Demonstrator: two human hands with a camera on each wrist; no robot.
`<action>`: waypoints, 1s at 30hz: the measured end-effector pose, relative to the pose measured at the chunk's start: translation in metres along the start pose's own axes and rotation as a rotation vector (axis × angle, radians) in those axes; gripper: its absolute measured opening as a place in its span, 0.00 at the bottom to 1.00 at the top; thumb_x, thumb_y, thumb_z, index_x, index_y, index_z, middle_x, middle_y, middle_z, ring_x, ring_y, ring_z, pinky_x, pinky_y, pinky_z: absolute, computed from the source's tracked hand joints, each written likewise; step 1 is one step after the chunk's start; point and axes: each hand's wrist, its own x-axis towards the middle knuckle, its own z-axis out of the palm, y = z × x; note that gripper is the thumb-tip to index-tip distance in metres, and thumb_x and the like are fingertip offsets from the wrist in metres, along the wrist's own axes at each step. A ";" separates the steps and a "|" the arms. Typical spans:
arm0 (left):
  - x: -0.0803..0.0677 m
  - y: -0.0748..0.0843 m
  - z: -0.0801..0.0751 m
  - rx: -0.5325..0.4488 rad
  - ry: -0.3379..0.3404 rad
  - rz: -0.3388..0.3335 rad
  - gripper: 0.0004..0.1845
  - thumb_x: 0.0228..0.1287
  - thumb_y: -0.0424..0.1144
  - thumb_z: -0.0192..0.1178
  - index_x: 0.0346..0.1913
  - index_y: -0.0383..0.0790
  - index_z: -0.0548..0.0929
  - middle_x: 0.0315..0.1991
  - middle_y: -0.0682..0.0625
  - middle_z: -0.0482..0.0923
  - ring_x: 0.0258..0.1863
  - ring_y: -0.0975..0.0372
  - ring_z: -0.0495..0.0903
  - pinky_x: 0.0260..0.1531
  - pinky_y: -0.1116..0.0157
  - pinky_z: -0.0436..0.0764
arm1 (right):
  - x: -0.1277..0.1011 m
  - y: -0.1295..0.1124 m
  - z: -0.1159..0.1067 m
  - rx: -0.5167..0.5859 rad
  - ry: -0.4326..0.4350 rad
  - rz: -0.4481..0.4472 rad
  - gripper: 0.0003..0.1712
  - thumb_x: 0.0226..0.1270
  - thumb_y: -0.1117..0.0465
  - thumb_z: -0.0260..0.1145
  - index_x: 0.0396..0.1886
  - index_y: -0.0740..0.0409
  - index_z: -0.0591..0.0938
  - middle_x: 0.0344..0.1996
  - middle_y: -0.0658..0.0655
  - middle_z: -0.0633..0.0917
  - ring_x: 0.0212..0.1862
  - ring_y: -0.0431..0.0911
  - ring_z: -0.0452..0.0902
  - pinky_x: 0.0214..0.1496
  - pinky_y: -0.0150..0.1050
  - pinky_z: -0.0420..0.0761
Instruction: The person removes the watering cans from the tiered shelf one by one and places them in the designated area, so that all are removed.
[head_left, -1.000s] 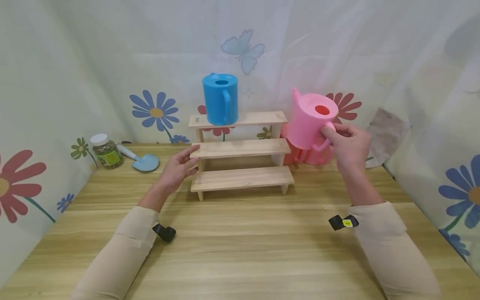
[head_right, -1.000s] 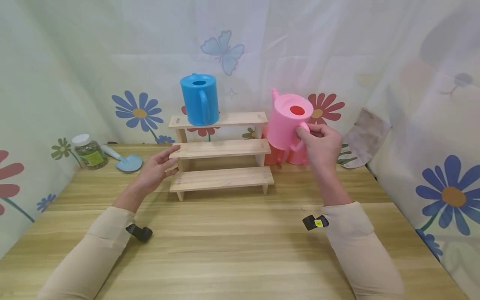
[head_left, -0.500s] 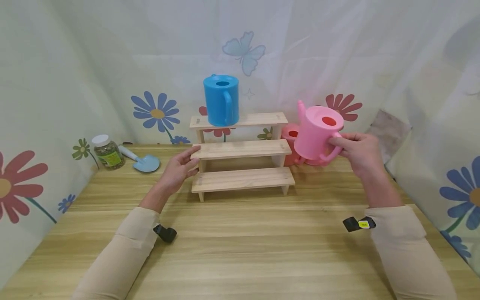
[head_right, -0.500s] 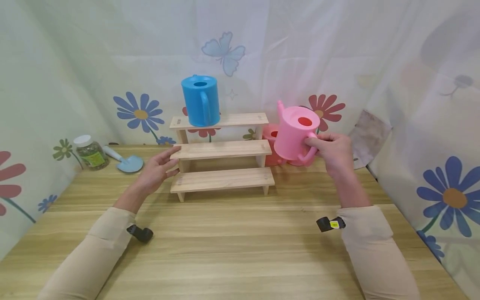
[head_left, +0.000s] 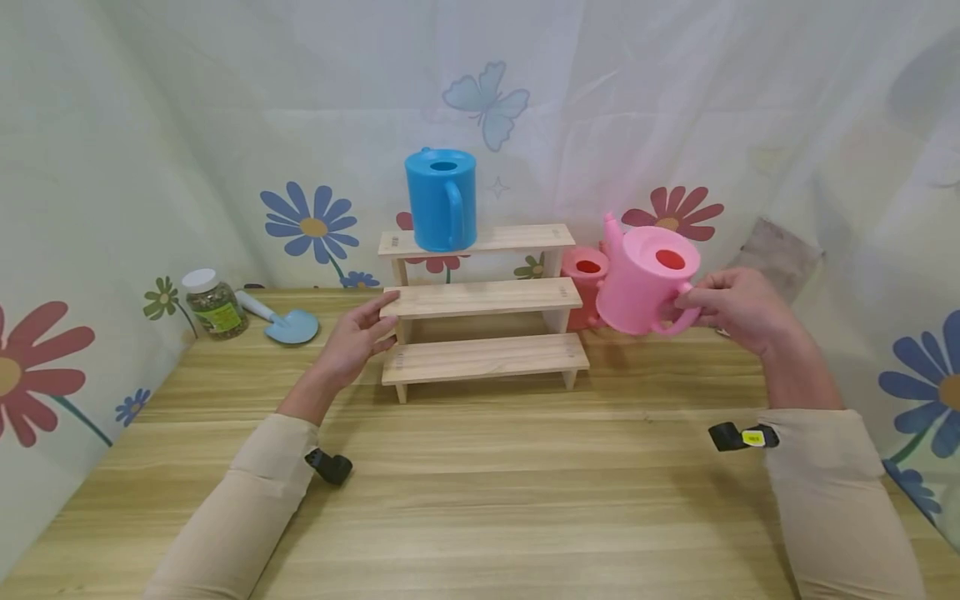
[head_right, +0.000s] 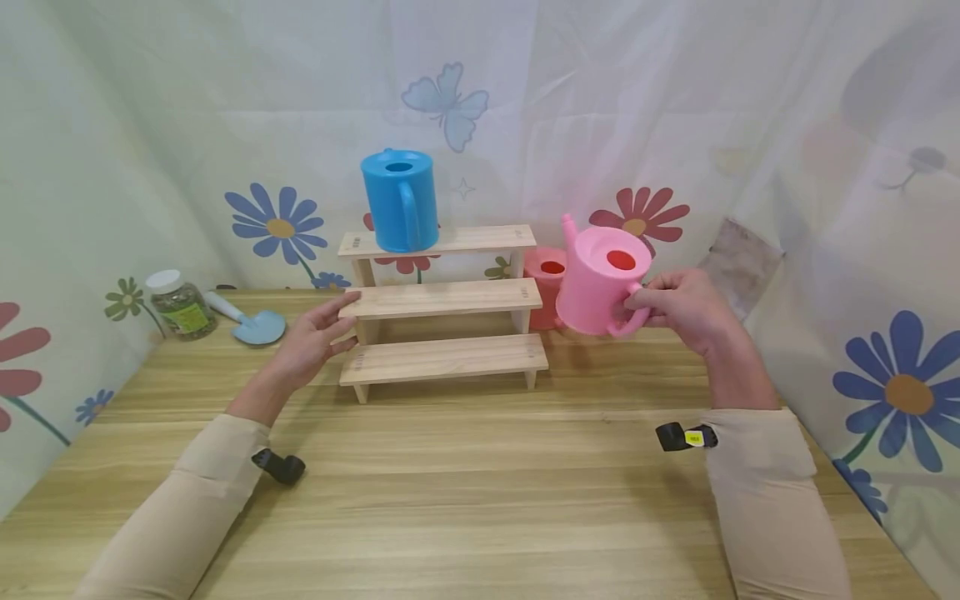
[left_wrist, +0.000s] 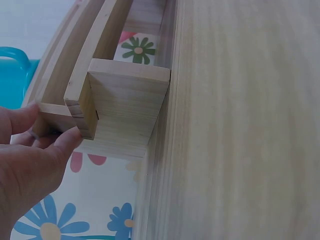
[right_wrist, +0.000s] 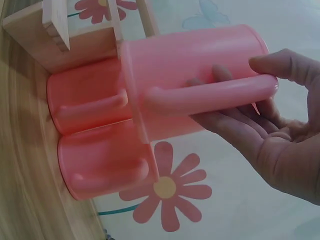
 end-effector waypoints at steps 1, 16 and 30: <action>0.000 0.000 0.000 -0.002 0.001 0.000 0.26 0.68 0.33 0.48 0.68 0.42 0.59 0.69 0.48 0.48 0.65 0.54 0.53 0.56 0.52 0.64 | 0.000 0.001 0.000 -0.028 -0.032 -0.011 0.17 0.57 0.61 0.67 0.28 0.76 0.78 0.30 0.64 0.84 0.37 0.52 0.81 0.39 0.41 0.80; 0.006 -0.011 -0.006 -0.019 0.018 0.005 0.26 0.66 0.36 0.51 0.67 0.46 0.62 0.69 0.52 0.49 0.65 0.55 0.53 0.55 0.53 0.66 | 0.015 0.025 -0.003 -0.127 -0.319 0.078 0.20 0.60 0.63 0.63 0.41 0.79 0.77 0.36 0.71 0.81 0.41 0.62 0.77 0.44 0.47 0.78; -0.002 0.002 0.001 -0.001 -0.005 0.002 0.26 0.68 0.33 0.47 0.68 0.41 0.59 0.70 0.49 0.44 0.65 0.54 0.50 0.56 0.51 0.63 | 0.028 0.049 -0.001 -0.166 -0.358 0.191 0.19 0.57 0.64 0.66 0.38 0.79 0.76 0.38 0.70 0.81 0.42 0.61 0.78 0.45 0.47 0.78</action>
